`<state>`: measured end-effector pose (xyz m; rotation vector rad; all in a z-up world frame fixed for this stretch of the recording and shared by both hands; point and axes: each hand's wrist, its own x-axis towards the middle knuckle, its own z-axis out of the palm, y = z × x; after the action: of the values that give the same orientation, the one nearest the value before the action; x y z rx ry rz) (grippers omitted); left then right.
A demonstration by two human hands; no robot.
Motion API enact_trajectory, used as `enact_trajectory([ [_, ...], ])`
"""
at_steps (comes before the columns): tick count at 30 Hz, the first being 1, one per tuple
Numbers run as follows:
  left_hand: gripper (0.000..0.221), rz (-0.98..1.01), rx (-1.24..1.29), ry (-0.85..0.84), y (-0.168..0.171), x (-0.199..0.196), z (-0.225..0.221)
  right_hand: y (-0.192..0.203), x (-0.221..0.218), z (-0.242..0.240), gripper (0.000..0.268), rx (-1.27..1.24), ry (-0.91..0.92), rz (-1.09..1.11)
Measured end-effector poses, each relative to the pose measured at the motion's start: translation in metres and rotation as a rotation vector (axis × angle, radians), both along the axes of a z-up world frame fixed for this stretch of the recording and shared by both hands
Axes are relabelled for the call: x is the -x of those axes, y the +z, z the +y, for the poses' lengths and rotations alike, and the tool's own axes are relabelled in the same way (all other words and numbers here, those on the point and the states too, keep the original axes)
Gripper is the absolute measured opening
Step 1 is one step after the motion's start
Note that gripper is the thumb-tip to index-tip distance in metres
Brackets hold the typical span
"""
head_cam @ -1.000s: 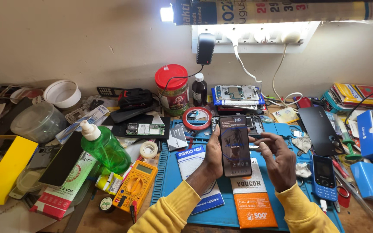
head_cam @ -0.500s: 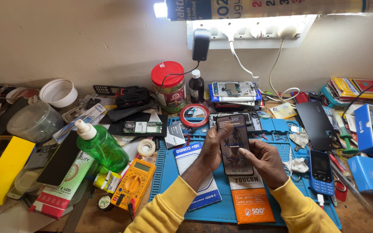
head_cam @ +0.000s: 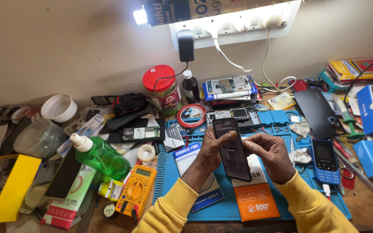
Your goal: The person operates a smartphone, then removes the back cover to expose the battery. They handle a replacement screen assembly, compare it with the phone, and use a metal tool to pry and separate the screen from the frame. Finally, they apply adhesive from a small tube along the phone's edge.
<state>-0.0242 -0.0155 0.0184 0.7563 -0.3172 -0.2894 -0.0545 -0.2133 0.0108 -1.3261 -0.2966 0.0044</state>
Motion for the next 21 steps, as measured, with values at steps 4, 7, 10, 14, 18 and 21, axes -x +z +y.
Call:
enact_trajectory([
  [4,0.030,-0.004,-0.032,-0.006,-0.0017,-0.0006,-0.0016,-0.0026,-0.0013,-0.0034,0.016,0.018,0.019,0.038],
  [7,0.031,-0.012,-0.029,-0.001,-0.0025,-0.0015,-0.0015,-0.0008,-0.0018,-0.0044,0.016,0.002,0.050,0.050],
  [10,0.033,0.004,-0.040,0.018,-0.0028,-0.0011,-0.0012,0.0015,-0.0017,-0.0048,0.016,0.010,0.083,0.047],
  [14,0.035,0.006,-0.053,0.039,-0.0026,-0.0006,-0.0012,0.0030,-0.0013,-0.0049,0.016,0.055,0.070,0.051],
  [18,0.035,0.001,-0.046,0.032,-0.0026,-0.0009,-0.0016,0.0016,-0.0017,-0.0048,0.016,0.072,0.058,0.065],
  [21,0.035,0.000,-0.060,0.042,-0.0029,-0.0010,-0.0021,0.0002,-0.0031,-0.0057,0.017,0.074,0.067,0.071],
])
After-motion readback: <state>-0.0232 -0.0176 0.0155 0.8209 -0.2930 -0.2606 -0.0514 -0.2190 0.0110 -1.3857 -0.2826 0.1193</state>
